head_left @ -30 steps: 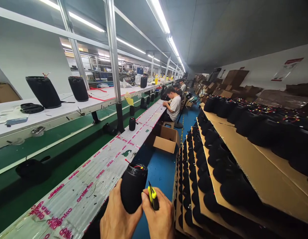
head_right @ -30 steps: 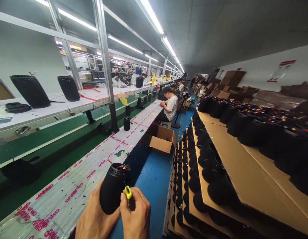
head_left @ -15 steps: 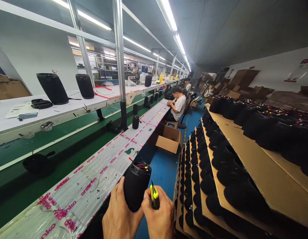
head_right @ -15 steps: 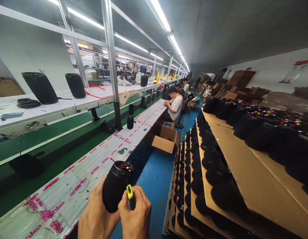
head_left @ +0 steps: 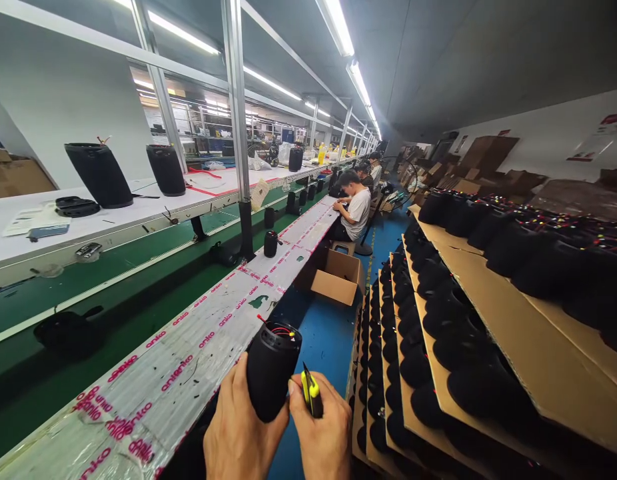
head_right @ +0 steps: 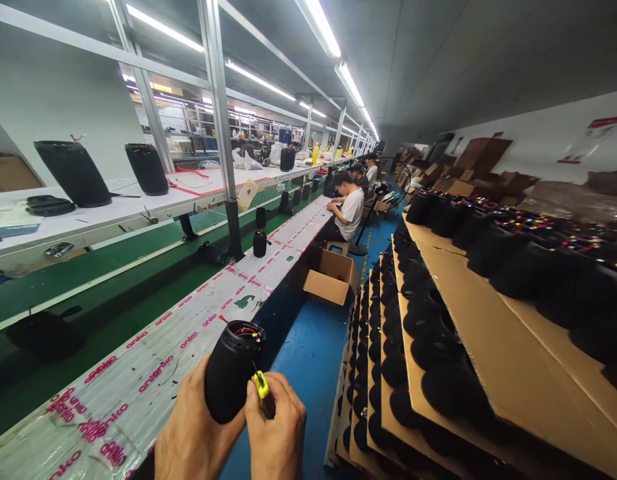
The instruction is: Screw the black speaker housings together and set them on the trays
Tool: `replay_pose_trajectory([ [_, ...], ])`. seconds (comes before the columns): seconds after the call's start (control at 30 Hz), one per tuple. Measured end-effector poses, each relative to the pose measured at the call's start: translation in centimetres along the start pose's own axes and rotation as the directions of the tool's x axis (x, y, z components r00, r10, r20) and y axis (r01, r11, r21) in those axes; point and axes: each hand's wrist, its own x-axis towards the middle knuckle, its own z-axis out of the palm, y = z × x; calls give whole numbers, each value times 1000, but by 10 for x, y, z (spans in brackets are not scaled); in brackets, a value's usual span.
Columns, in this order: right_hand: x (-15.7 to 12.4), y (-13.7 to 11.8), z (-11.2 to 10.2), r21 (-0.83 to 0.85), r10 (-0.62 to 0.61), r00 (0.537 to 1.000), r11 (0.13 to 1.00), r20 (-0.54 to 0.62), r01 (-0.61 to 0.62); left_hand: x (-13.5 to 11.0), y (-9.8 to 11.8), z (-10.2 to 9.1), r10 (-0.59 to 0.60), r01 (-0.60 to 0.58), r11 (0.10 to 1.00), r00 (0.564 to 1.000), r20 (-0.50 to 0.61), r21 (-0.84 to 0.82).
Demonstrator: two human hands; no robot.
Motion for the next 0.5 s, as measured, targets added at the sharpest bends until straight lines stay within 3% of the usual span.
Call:
replay_pose_trajectory([
  [0.23, -2, 3, 3, -132, -81, 996, 988, -24, 77, -5, -4, 5, 190, -171, 969, 977, -98, 177],
  [0.5, -8, 9, 8, -163, -132, 988, 979, -75, 119, -4, -6, 9, 138, -129, 983, 989, -57, 130],
])
